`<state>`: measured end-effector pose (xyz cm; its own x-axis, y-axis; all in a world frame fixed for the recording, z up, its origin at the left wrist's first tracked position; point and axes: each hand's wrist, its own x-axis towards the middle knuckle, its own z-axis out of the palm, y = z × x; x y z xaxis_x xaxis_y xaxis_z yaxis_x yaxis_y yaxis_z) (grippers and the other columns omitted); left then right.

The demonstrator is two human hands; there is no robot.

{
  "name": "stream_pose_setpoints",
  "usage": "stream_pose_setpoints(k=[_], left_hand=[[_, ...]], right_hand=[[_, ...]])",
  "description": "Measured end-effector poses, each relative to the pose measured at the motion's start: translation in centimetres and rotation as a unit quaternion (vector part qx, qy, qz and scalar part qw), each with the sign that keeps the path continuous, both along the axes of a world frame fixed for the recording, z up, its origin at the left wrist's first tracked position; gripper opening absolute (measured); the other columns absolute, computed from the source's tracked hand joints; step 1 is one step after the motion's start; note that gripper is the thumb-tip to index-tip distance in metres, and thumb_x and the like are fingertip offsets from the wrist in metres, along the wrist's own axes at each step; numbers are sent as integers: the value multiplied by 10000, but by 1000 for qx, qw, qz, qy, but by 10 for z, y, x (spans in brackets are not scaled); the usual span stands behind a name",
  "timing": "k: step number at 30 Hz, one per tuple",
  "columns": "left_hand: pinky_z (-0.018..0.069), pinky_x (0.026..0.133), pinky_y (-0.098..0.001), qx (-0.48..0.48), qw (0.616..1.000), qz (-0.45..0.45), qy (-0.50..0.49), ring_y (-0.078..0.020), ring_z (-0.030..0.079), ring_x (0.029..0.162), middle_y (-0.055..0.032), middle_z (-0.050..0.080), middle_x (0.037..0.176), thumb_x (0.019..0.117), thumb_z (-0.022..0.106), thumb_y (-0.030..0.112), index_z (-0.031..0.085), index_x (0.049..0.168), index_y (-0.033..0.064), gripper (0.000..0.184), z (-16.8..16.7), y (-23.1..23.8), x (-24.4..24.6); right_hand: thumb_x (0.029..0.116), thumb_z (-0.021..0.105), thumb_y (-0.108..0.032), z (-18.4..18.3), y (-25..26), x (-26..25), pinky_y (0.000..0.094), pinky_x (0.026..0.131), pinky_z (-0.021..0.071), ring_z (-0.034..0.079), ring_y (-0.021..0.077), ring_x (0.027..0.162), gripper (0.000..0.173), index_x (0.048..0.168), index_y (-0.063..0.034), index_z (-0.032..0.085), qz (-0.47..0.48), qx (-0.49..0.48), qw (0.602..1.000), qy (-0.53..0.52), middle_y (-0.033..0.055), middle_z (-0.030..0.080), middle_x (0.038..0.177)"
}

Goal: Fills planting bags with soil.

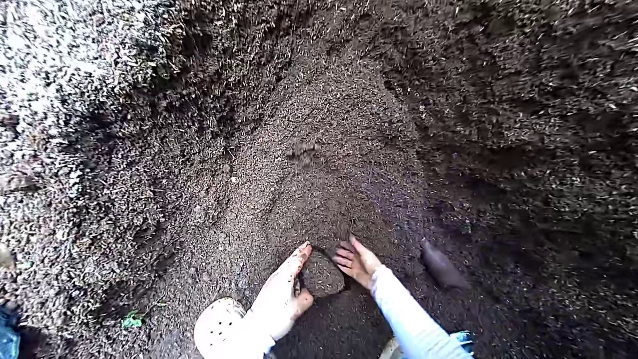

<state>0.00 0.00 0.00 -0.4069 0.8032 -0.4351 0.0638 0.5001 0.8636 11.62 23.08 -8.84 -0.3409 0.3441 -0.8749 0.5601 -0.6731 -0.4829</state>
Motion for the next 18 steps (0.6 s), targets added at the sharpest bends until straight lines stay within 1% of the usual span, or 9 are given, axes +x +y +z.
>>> stream_pose_setpoints(k=[3, 4, 5, 6, 7, 9, 12, 15, 18], left_hand=[[365, 1197, -344, 26, 999, 30, 21, -168, 381, 1506, -123, 380, 1641, 817, 666, 168, 458, 1549, 82, 766, -5, -2, 2], [368, 1196, -376, 28, 999, 35, 31, -220, 383, 1508, -165, 391, 1626, 831, 657, 178, 490, 1531, 89, 725, -7, -3, 3], [370, 1196, -400, 22, 998, 38, 41, -256, 384, 1508, -190, 395, 1619, 863, 656, 206, 512, 1523, 110, 683, -8, -4, 4], [366, 1197, -419, 14, 998, 35, 47, -272, 375, 1512, -197, 382, 1624, 907, 654, 273, 514, 1527, 139, 650, -11, -6, 5], [358, 1206, -435, 11, 998, 34, 52, -278, 366, 1517, -193, 377, 1628, 935, 646, 340, 513, 1531, 164, 636, -14, -7, 6], [350, 1210, -425, 16, 998, 37, 51, -256, 373, 1514, -174, 396, 1623, 948, 637, 369, 517, 1530, 171, 627, -18, -8, 6], [379, 1185, -338, 11, 999, 39, 32, -178, 445, 1470, -133, 465, 1588, 870, 636, 161, 522, 1512, 82, 657, -9, 1, 4], [309, 1231, -324, -19, 1000, 8, 7, -143, 390, 1502, -92, 411, 1630, 843, 627, 68, 421, 1572, 70, 757, 9, 11, -3], [309, 1233, -346, -19, 1000, 16, -8, -144, 385, 1504, -74, 392, 1643, 838, 637, 80, 397, 1586, 83, 785, 12, 12, -1]], right_hand=[[1110, 262, -519, -16, -26, -32, 544, 1073, 466, 434, 413, 1402, 709, 1617, -50, 101, -217, -67, 970, 81, 278, 243, 1622], [1086, 234, -590, -20, -30, -46, 581, 1111, 424, 388, 391, 1454, 748, 1633, -95, 110, -264, -91, 953, 120, 240, 244, 1648], [1054, 230, -662, -23, -31, -62, 618, 1097, 412, 412, 367, 1438, 779, 1621, -130, 188, -303, -106, 934, 158, 209, 331, 1616], [1007, 229, -739, -26, -30, -80, 608, 1053, 463, 487, 308, 1389, 778, 1587, -223, 281, -315, -114, 923, 190, 130, 457, 1548], [983, 227, -774, -28, -28, -97, 587, 997, 505, 544, 272, 1325, 761, 1545, -272, 341, -316, -109, 917, 217, 85, 536, 1471], [991, 179, -767, -33, -23, -120, 567, 959, 521, 563, 260, 1273, 753, 1526, -266, 350, -306, -98, 914, 249, 80, 558, 1416], [983, 93, -772, -29, -14, -116, 530, 873, 550, 620, 256, 1143, 799, 1470, -217, 397, -261, -106, 928, 243, 104, 618, 1284], [1005, 116, -739, 4, -3, -93, 468, 778, 598, 692, 218, 1003, 750, 1351, -195, 500, -212, -114, 929, 280, 76, 695, 1117], [1015, 147, -713, 62, -2, -64, 442, 730, 625, 736, 215, 916, 743, 1203, -160, 607, -169, -165, 916, 325, 77, 748, 1008]])
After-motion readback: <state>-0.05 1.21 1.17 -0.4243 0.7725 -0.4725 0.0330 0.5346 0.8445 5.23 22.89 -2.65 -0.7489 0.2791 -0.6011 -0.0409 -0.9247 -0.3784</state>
